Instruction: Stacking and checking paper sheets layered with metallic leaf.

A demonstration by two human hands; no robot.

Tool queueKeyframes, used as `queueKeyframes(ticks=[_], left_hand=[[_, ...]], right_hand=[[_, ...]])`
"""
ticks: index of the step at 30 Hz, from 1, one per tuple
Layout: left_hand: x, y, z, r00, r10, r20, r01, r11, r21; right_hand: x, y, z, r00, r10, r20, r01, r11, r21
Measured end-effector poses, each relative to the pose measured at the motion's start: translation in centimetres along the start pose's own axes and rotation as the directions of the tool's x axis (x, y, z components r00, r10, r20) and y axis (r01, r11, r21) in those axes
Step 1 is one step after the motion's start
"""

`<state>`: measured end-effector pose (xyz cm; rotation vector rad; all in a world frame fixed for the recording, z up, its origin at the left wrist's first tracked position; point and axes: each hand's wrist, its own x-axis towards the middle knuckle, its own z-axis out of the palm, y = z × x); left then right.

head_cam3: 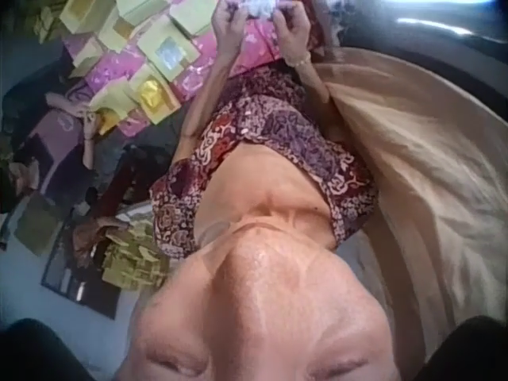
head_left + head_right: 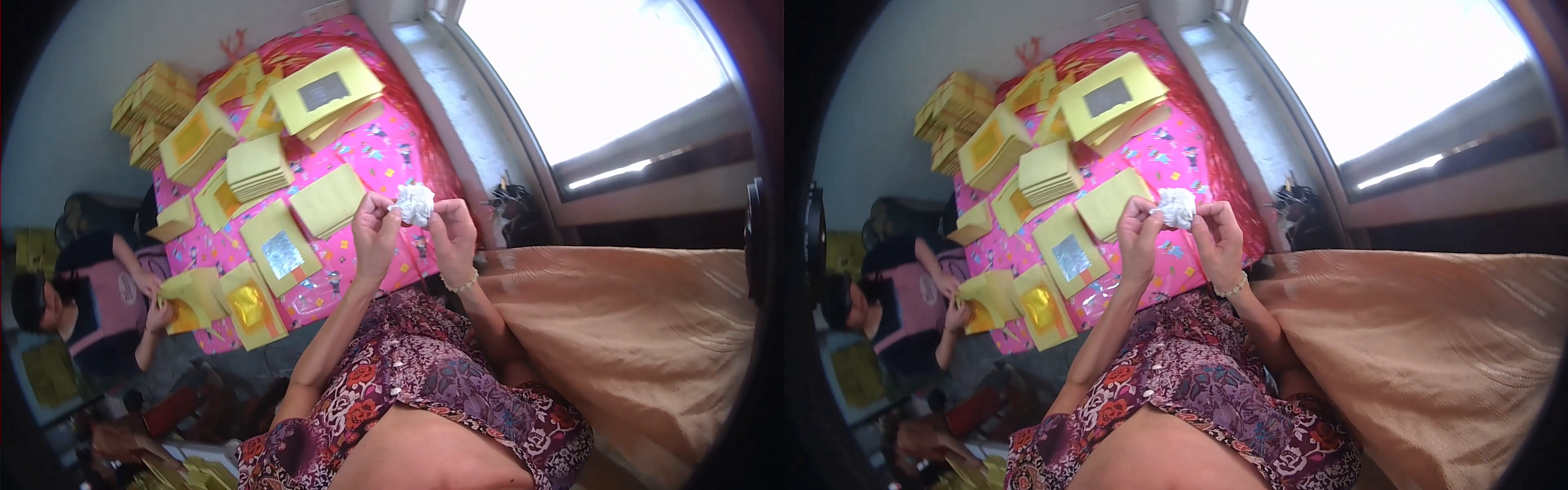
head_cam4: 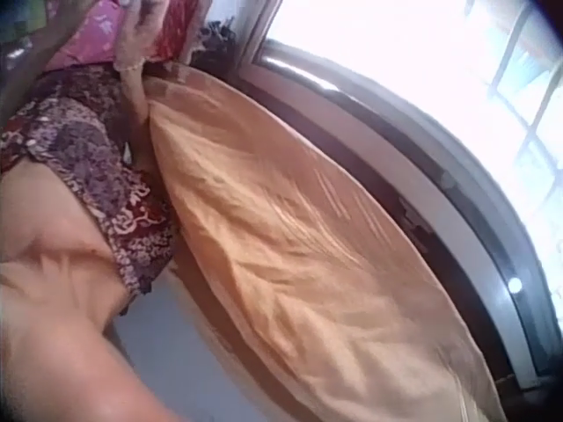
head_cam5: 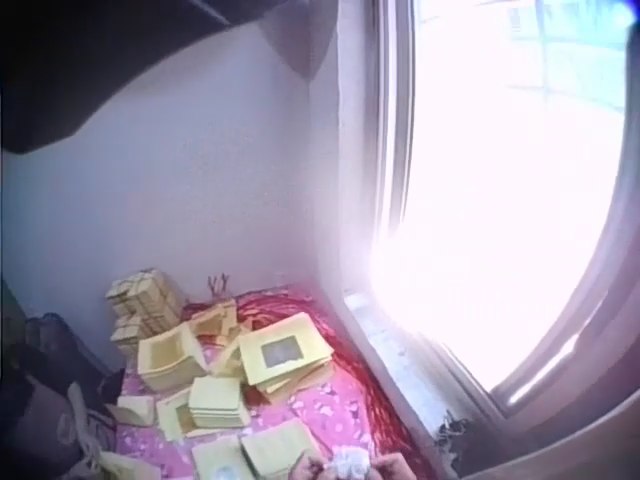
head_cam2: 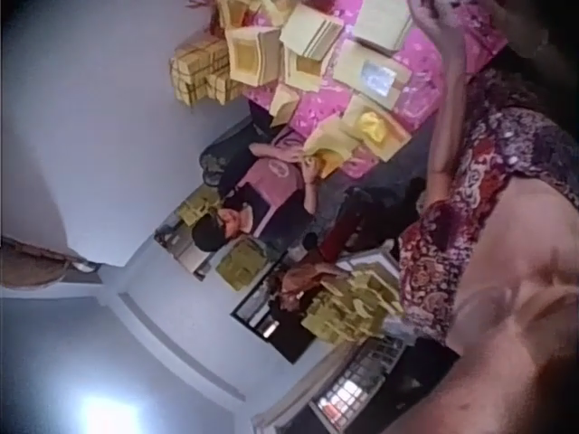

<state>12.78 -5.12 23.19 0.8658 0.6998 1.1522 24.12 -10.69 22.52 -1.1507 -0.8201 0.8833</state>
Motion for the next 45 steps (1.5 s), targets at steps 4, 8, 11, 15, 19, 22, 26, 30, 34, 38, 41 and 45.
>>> queueKeyframes(ticks=[4, 8, 11, 15, 19, 22, 26, 30, 34, 38, 41, 45], left_hand=[[-2.8, 10.5, 0.7, 0.965, 0.263, -0.005, -0.262, 0.965, 0.009], [-7.2, 17.3, 5.3, 0.816, 0.56, -0.14, -0.573, 0.756, -0.316], [-8.5, 21.3, 9.2, 0.746, 0.636, -0.199, -0.658, 0.657, -0.367], [-11.9, 24.1, 10.9, 0.733, 0.61, -0.303, -0.671, 0.574, -0.469], [-12.1, 24.8, 10.5, 0.85, 0.45, -0.276, -0.527, 0.71, -0.467], [-13.5, 24.6, 10.2, 0.852, 0.468, -0.235, -0.518, 0.683, -0.516], [-13.0, 23.7, 11.2, 0.879, 0.45, -0.157, -0.446, 0.663, -0.601], [-12.7, 23.1, 11.5, 0.874, 0.475, -0.105, -0.419, 0.626, -0.657], [-10.2, 22.3, 10.4, 0.809, 0.587, 0.007, -0.409, 0.573, -0.71], [-9.1, 20.7, 8.8, 0.744, 0.627, 0.232, -0.316, 0.635, -0.705], [-8.6, 19.8, 9.3, 0.706, 0.664, 0.246, -0.314, 0.604, -0.732], [-9.1, 18.5, 13.1, 0.666, 0.666, -0.336, -0.656, 0.309, -0.688]], right_hand=[[0.3, -8.5, 6.2, 0.859, -0.467, 0.211, 0.493, 0.865, -0.091], [1.2, -13.8, 11.4, 0.554, -0.763, 0.335, 0.397, 0.595, 0.699], [-3.4, -15.5, 7.3, 0.585, -0.742, 0.327, 0.347, 0.594, 0.726], [-6.0, -17.5, 7.3, 0.616, -0.719, 0.323, 0.298, 0.592, 0.749], [-5.3, -18.2, 8.2, 0.689, -0.666, 0.285, 0.304, 0.623, 0.721], [-10.7, -20.3, 8.9, 0.704, -0.658, 0.265, 0.33, 0.634, 0.699], [-4.9, -19.1, 12.4, 0.743, -0.638, 0.202, 0.396, 0.663, 0.636], [-7.3, -20.7, 13.6, 0.759, -0.633, 0.154, 0.432, 0.666, 0.607], [-6.1, -22.3, 11.8, 0.76, -0.64, 0.118, 0.44, 0.639, 0.63], [-5.2, -21.9, 11.6, 0.665, -0.747, -0.013, 0.638, 0.558, 0.531], [-5.2, -21.6, 11.9, 0.572, -0.811, -0.125, 0.777, 0.486, 0.4], [-4.2, -20.4, 10.8, 0.497, -0.867, -0.036, 0.789, 0.434, 0.434]])
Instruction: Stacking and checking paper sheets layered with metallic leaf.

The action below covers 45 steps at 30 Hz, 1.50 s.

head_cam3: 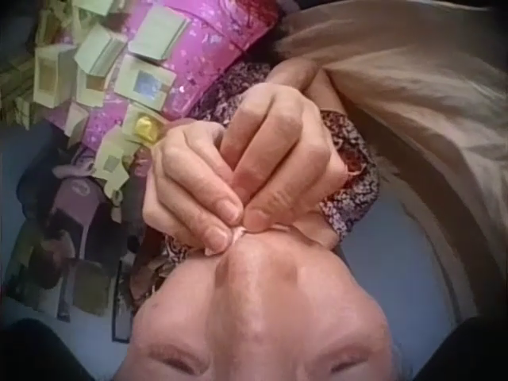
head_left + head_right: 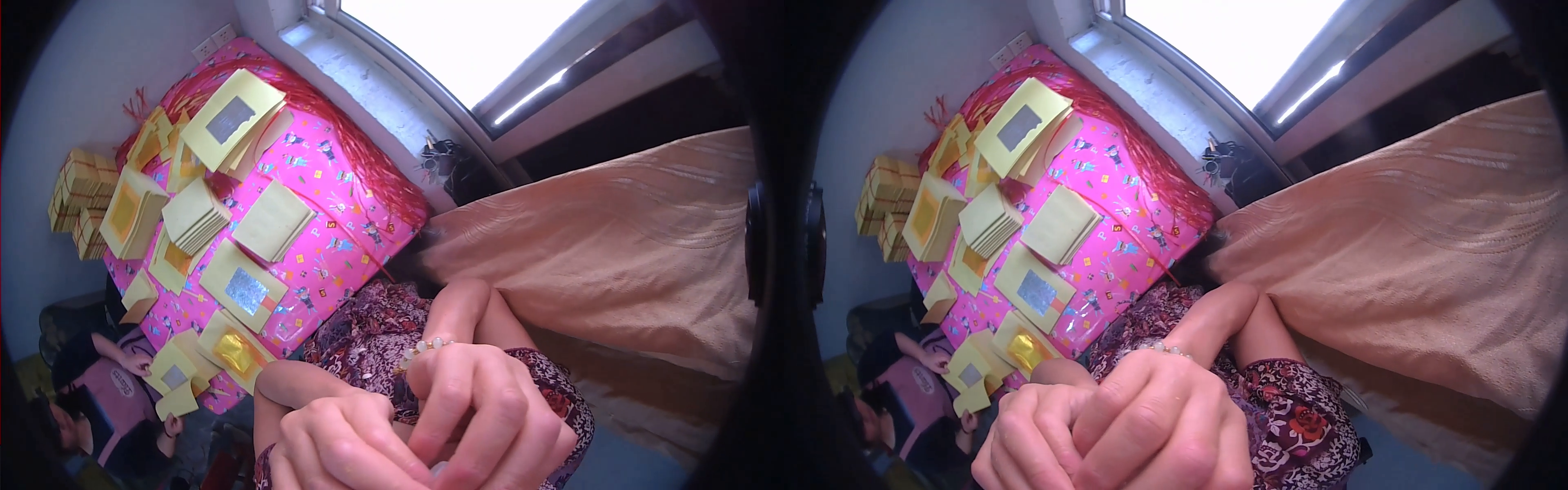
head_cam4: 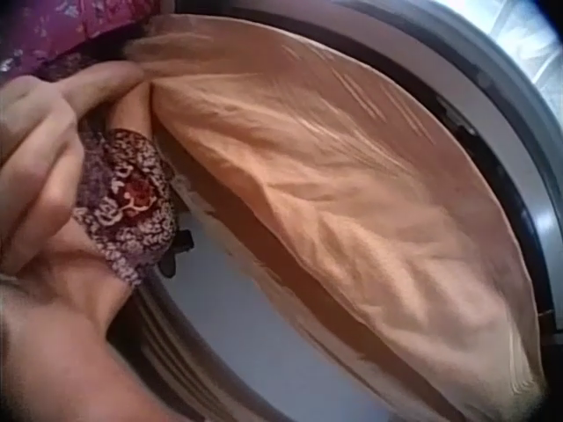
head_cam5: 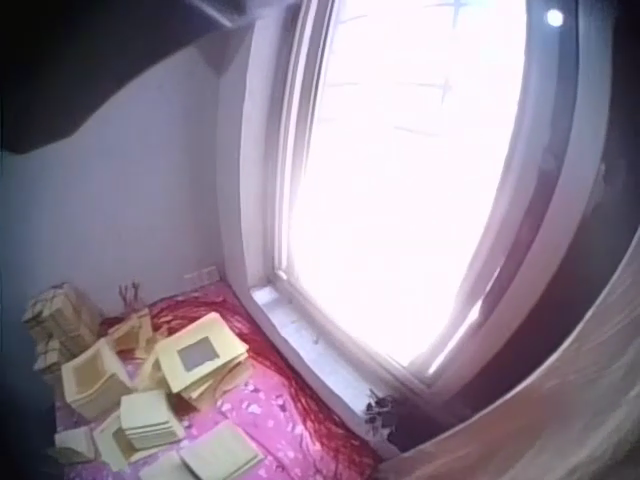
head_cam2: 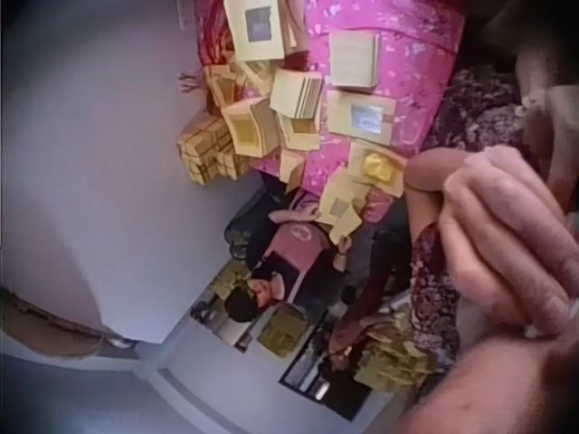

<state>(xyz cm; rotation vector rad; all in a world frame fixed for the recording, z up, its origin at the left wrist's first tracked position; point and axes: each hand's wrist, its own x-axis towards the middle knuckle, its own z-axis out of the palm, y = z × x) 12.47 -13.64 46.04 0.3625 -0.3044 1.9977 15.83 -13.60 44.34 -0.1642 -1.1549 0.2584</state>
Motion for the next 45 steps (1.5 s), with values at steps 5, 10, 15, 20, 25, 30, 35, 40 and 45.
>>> queueKeyframes(ticks=[5, 10, 15, 20, 25, 30, 35, 40, 45], left_hand=[[2.3, 2.6, -3.9, 0.8, -0.347, 0.489, 0.326, 0.936, 0.132], [3.0, 4.6, -11.9, 0.333, -0.926, 0.181, -0.07, 0.167, 0.984], [-0.8, -3.2, -18.2, 0.579, -0.768, -0.274, 0.687, 0.278, 0.671], [-5.4, -7.5, -27.7, 0.421, -0.819, -0.389, 0.74, 0.062, 0.669], [-9.8, -12.0, -29.4, 0.358, -0.882, -0.305, 0.618, -0.02, 0.786], [-13.0, -16.5, -30.5, 0.268, -0.939, -0.217, 0.406, -0.095, 0.909], [-14.9, -19.3, -32.3, 0.166, -0.97, -0.178, 0.274, -0.128, 0.953], [-15.5, -21.6, -32.2, 0.073, -0.985, -0.155, 0.255, -0.132, 0.958], [-16.1, -22.5, -31.2, 0.056, -0.989, -0.136, 0.233, -0.119, 0.965]], right_hand=[[-0.8, 1.1, -2.9, 0.926, -0.246, 0.285, 0.256, 0.967, 0.002], [-4.7, 4.5, -5.4, 0.975, -0.216, -0.048, 0.136, 0.755, -0.641], [-8.5, 4.2, -12.9, 0.829, 0.54, -0.147, -0.433, 0.452, -0.78], [-13.8, 3.9, -21.5, 0.804, 0.417, -0.424, -0.367, -0.214, -0.905], [-16.5, 2.6, -27.9, 0.781, 0.303, -0.546, -0.227, -0.677, -0.7], [-17.8, 1.9, -30.9, 0.734, 0.31, -0.604, -0.209, -0.744, -0.635], [-18.6, 1.5, -31.3, 0.799, 0.235, -0.554, -0.297, -0.647, -0.703], [-18.8, 1.0, -31.9, 0.776, 0.188, -0.603, -0.425, -0.55, -0.719], [-18.9, 0.8, -32.1, 0.774, 0.148, -0.616, -0.459, -0.539, -0.706]])
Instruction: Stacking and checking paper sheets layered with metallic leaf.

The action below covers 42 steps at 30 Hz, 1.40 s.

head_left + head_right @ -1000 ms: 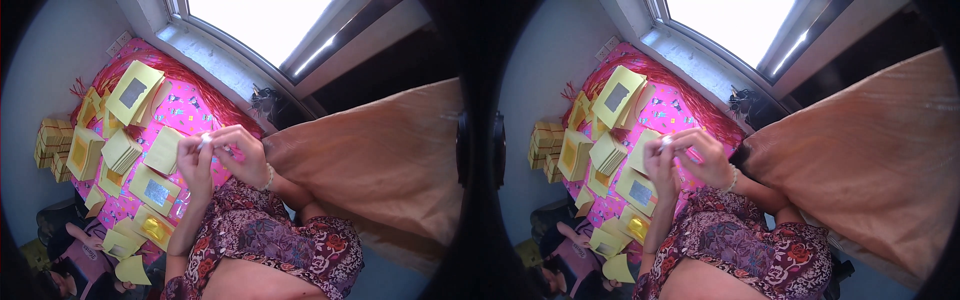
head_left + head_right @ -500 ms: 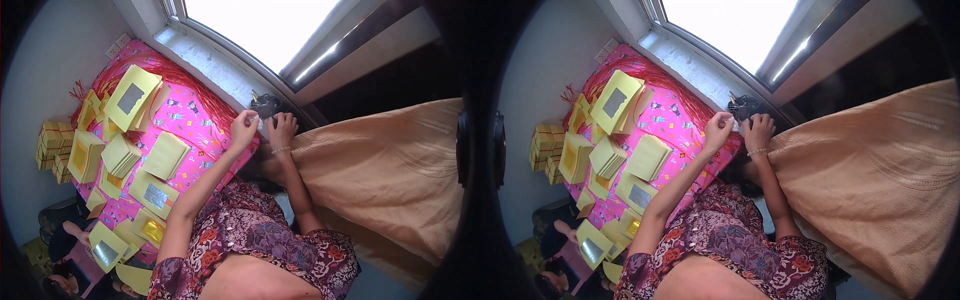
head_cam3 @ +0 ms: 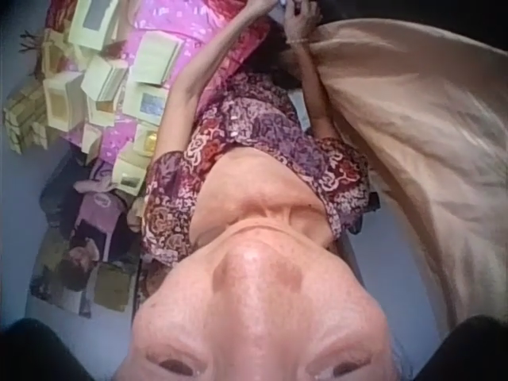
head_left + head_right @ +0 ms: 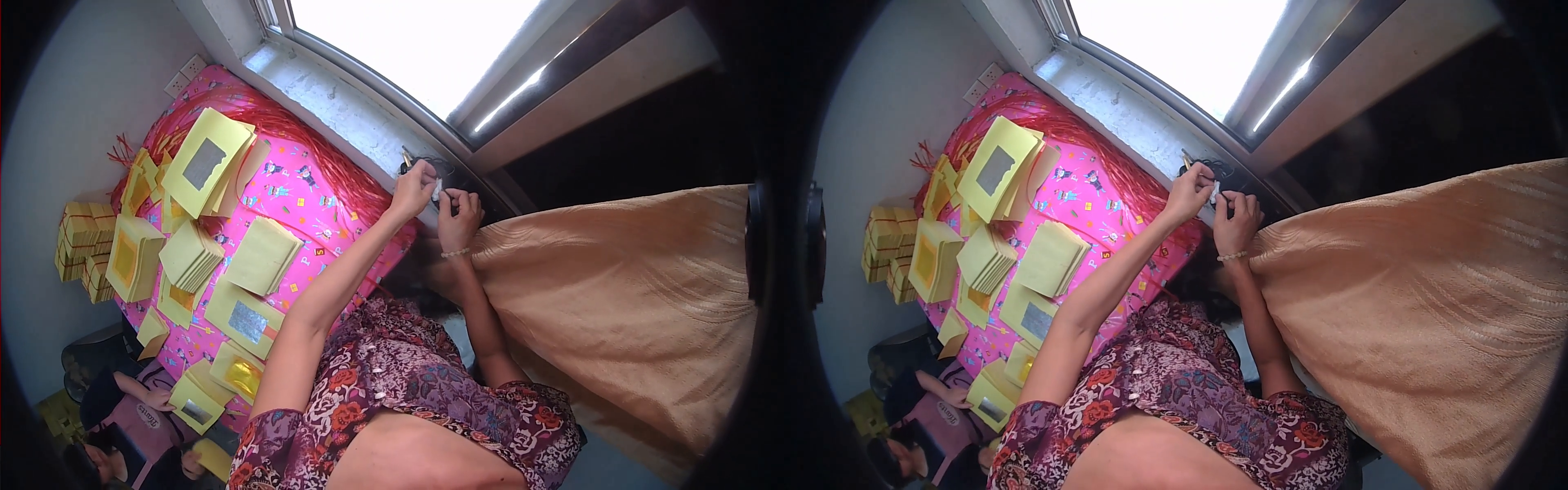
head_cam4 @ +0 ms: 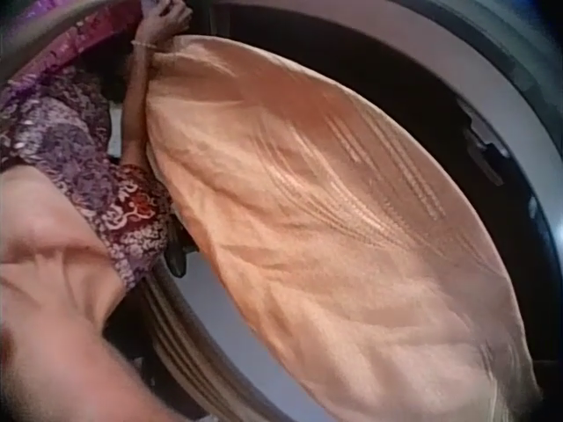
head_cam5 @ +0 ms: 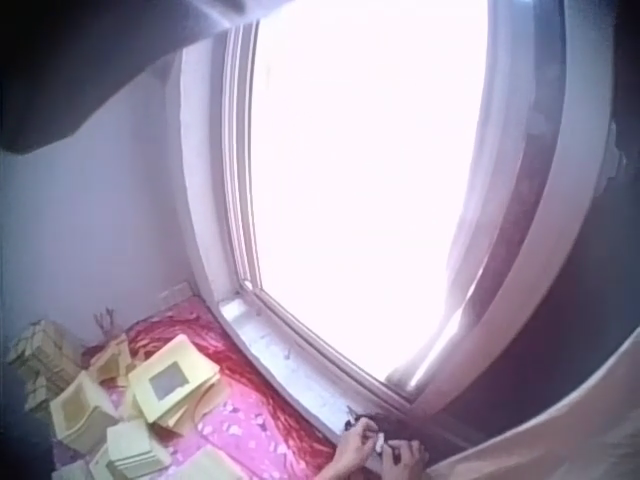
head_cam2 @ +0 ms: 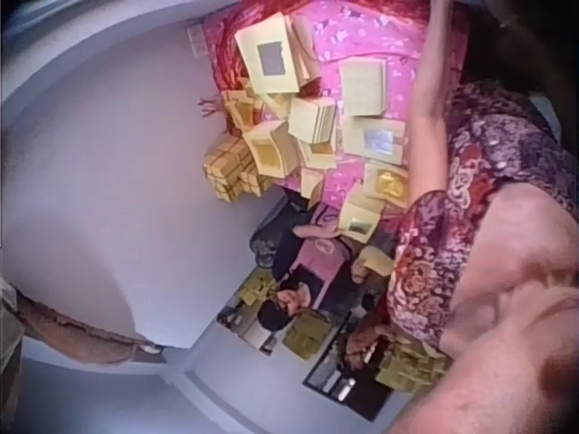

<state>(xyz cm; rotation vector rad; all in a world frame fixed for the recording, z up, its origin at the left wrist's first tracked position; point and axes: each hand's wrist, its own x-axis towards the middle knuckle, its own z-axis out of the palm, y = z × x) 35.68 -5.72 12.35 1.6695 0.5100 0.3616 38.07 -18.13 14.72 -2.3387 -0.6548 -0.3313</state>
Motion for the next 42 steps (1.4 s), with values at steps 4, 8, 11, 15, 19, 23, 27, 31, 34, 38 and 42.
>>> queueKeyframes(ticks=[4, 8, 11, 15, 19, 23, 27, 31, 34, 38, 42], left_hand=[[0.2, -1.4, -0.5, 0.971, 0.186, 0.147, -0.208, 0.967, 0.145], [0.3, -2.0, -0.6, 0.867, 0.459, 0.195, -0.49, 0.858, 0.158], [0.5, -1.6, -0.4, 0.946, 0.223, 0.237, -0.292, 0.902, 0.318], [0.0, -2.2, 0.6, 0.991, 0.042, 0.131, -0.062, 0.986, 0.155], [-1.0, -2.3, 0.4, 0.977, -0.009, 0.211, -0.031, 0.982, 0.187], [-4.6, -1.4, -0.3, 0.993, 0.11, 0.04, -0.111, 0.993, 0.049], [-10.4, -1.1, -3.4, 0.982, 0.14, -0.124, -0.146, 0.988, -0.044], [-19.1, -3.9, -8.8, 0.97, -0.016, -0.242, 0.013, 1.0, -0.015], [-25.6, -6.6, -12.2, 0.883, -0.107, -0.456, 0.152, 0.986, 0.062], [-32.9, -9.9, -14.8, 0.723, -0.214, -0.657, 0.261, 0.965, -0.026], [-37.5, -11.0, -16.5, 0.62, -0.23, -0.75, 0.306, 0.951, -0.039]], right_hand=[[-0.1, -0.1, 0.4, 1.0, 0.0, -0.01, 0.0, 1.0, 0.006], [-0.1, 0.0, 0.7, 1.0, -0.014, -0.017, 0.013, 1.0, -0.012], [-0.1, 0.2, 1.4, 1.0, -0.019, -0.013, 0.019, 1.0, 0.003], [-0.2, 0.1, 1.5, 0.998, -0.053, 0.028, 0.054, 0.997, -0.053], [-0.3, -0.4, 1.6, 0.994, -0.076, 0.079, 0.084, 0.991, -0.103], [-1.3, -0.8, 1.3, 0.989, -0.105, 0.109, 0.12, 0.982, -0.144], [-2.6, -2.9, 1.5, 0.966, -0.259, 0.018, 0.259, 0.959, -0.115], [-4.7, -8.2, 2.4, 0.847, -0.519, 0.115, 0.504, 0.853, 0.136], [-8.0, -12.0, 4.8, 0.723, -0.656, 0.215, 0.575, 0.745, 0.337], [-13.4, -18.0, 8.7, 0.532, -0.779, 0.332, 0.61, 0.624, 0.487], [-17.7, -21.9, 12.7, 0.407, -0.828, 0.385, 0.709, 0.552, 0.439]])
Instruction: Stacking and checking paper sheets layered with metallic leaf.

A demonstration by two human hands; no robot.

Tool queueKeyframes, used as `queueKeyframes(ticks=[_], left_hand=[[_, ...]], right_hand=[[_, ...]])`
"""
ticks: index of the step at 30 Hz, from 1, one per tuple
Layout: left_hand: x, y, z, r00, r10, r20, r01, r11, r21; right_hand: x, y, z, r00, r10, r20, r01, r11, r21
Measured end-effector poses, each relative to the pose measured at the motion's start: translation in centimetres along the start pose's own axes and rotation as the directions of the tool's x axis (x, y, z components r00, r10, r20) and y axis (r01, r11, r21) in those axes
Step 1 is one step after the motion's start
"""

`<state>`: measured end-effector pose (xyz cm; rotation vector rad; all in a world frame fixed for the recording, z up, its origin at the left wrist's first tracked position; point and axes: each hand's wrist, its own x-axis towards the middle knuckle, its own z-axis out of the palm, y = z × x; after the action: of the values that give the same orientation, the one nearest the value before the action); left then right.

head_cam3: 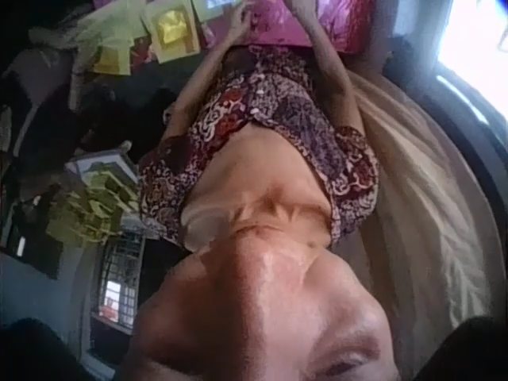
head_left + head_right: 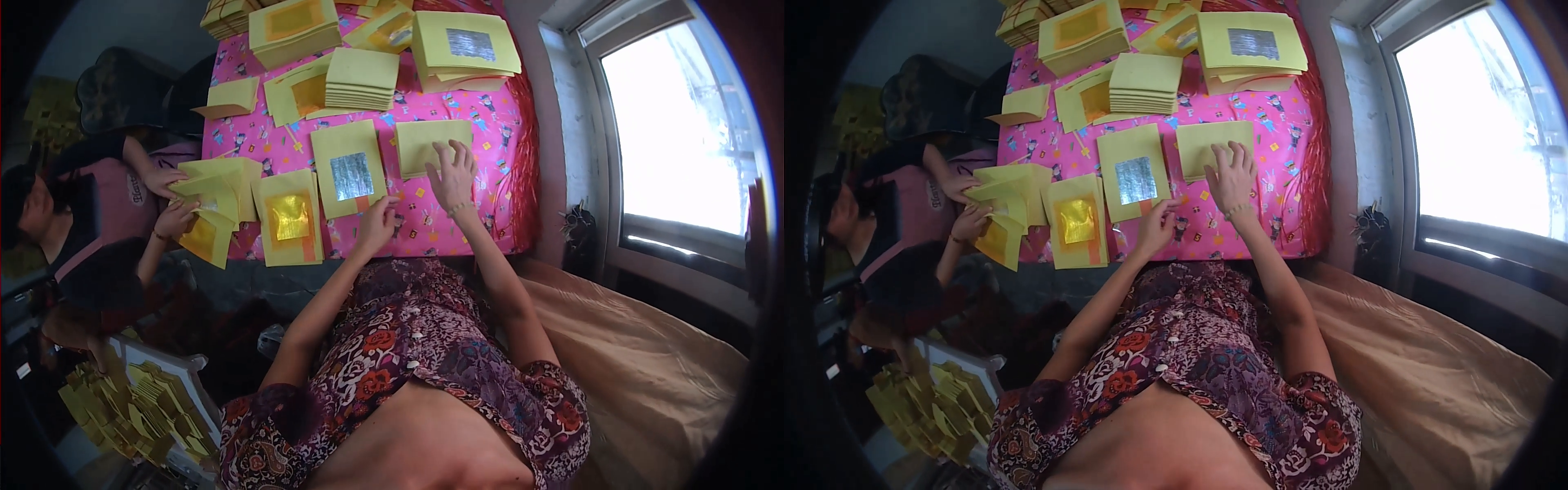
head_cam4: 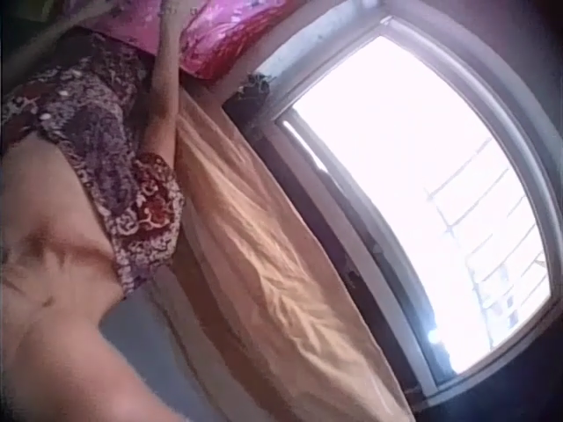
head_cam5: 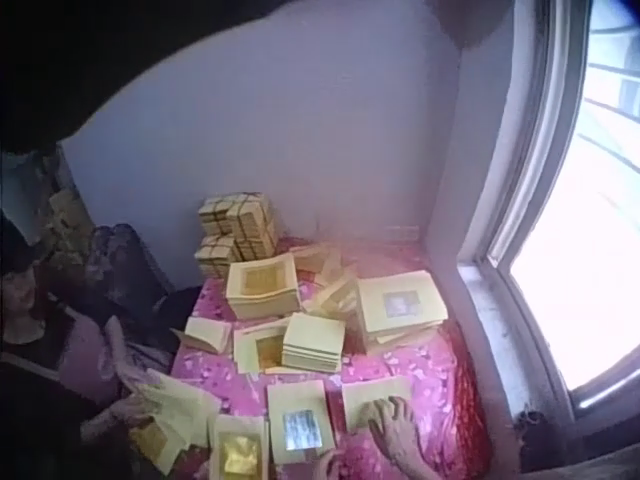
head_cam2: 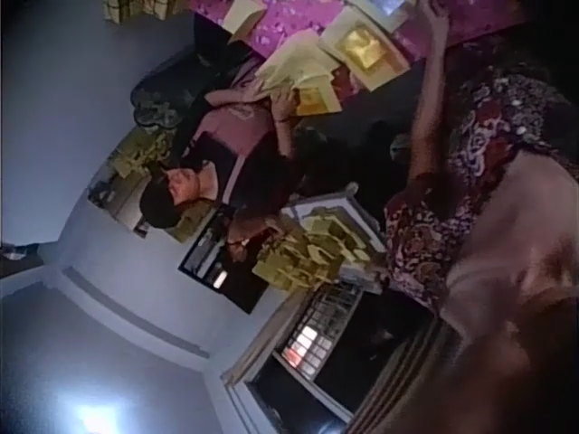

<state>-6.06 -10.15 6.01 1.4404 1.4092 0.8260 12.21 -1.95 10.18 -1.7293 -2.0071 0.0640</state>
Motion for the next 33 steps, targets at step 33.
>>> queueKeyframes(ticks=[33], left_hand=[[1.4, -4.8, -7.0, 0.986, 0.119, 0.114, -0.164, 0.769, 0.618]], right_hand=[[-2.4, -1.1, 3.5, 0.94, -0.315, 0.133, 0.278, 0.931, 0.238]])
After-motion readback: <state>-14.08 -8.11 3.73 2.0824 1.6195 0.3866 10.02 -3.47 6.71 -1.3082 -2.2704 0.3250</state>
